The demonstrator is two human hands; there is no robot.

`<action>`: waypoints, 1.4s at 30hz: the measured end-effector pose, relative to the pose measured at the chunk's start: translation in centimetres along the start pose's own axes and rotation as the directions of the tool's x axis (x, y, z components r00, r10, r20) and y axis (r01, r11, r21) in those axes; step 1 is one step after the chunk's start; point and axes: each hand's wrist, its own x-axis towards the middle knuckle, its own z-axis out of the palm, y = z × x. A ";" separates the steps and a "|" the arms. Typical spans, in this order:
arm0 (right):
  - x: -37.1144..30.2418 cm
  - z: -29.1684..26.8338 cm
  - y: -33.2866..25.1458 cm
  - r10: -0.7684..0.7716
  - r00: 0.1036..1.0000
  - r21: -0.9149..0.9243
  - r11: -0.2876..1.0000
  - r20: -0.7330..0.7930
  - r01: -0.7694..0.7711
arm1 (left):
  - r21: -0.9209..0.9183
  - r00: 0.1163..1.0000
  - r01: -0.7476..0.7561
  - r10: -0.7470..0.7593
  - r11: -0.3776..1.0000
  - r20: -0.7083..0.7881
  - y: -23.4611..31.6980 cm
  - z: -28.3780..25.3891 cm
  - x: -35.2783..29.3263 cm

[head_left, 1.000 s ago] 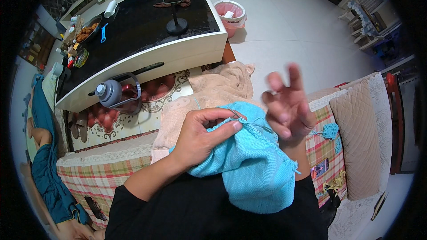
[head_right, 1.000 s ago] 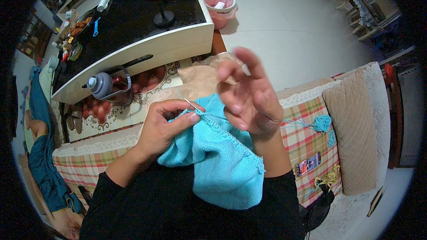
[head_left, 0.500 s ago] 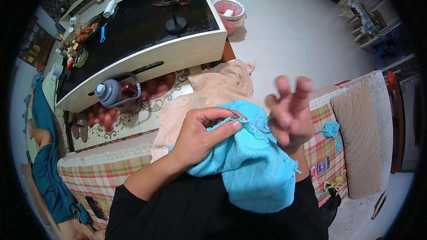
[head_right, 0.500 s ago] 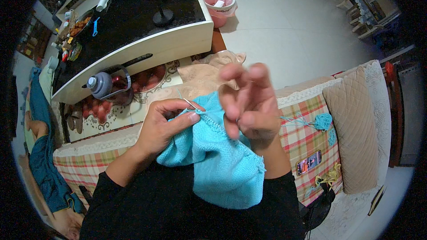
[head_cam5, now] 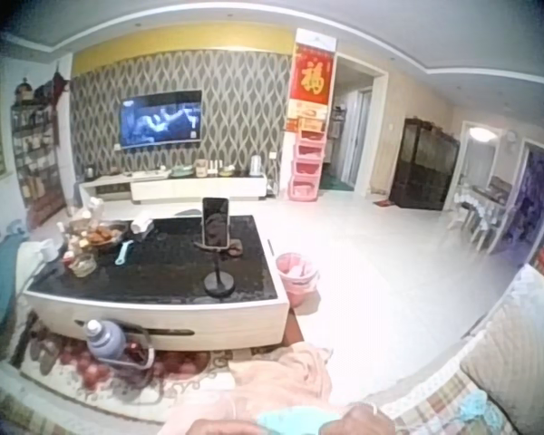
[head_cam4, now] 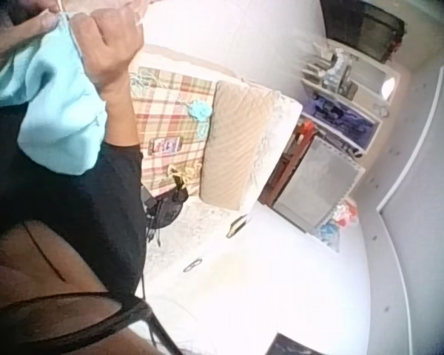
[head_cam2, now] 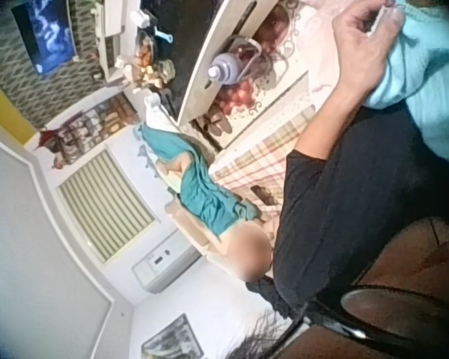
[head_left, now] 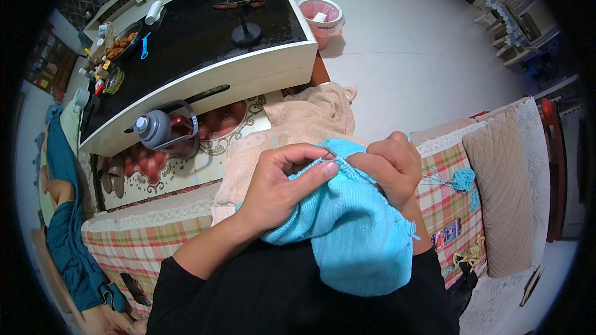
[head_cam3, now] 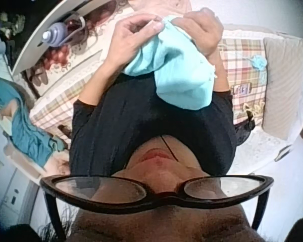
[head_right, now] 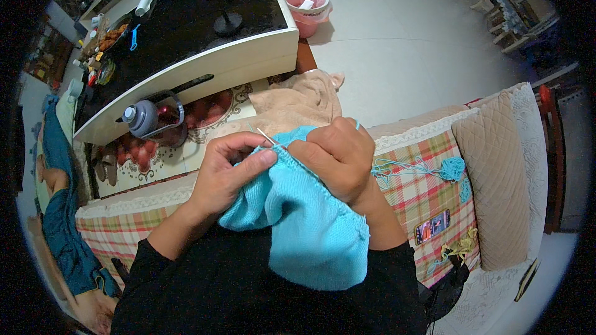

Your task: The person knits a light blue fabric using knitting needles. They manipulate the yarn and needles to form stitches, occasionally adjusting the fabric's position.

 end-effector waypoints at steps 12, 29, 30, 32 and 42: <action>-0.1 -0.1 -0.9 0.091 0.995 -0.138 0.987 0.035 -0.085 | 0.196 0.996 -0.017 0.033 0.980 -0.079 0.1 1.0 0.1; -0.9 0.8 -1.0 0.105 0.986 -0.046 0.993 -0.128 -0.111 | -0.153 1.000 0.000 0.001 0.988 0.008 -0.2 -0.6 0.0; -1.0 0.9 -0.9 0.121 0.983 -0.032 0.991 -0.140 -0.127 | -0.160 1.000 0.002 0.002 0.987 0.024 0.1 -0.8 0.0; -1.3 1.1 -0.7 0.154 0.974 -0.004 0.988 -0.167 -0.157 | -0.138 1.000 -0.014 0.015 0.990 0.007 0.3 -0.7 0.0; -1.5 1.0 -1.5 0.232 0.964 0.014 0.973 -0.128 -0.232 | -0.105 0.999 0.036 -0.038 0.994 -0.015 0.4 -1.0 -0.1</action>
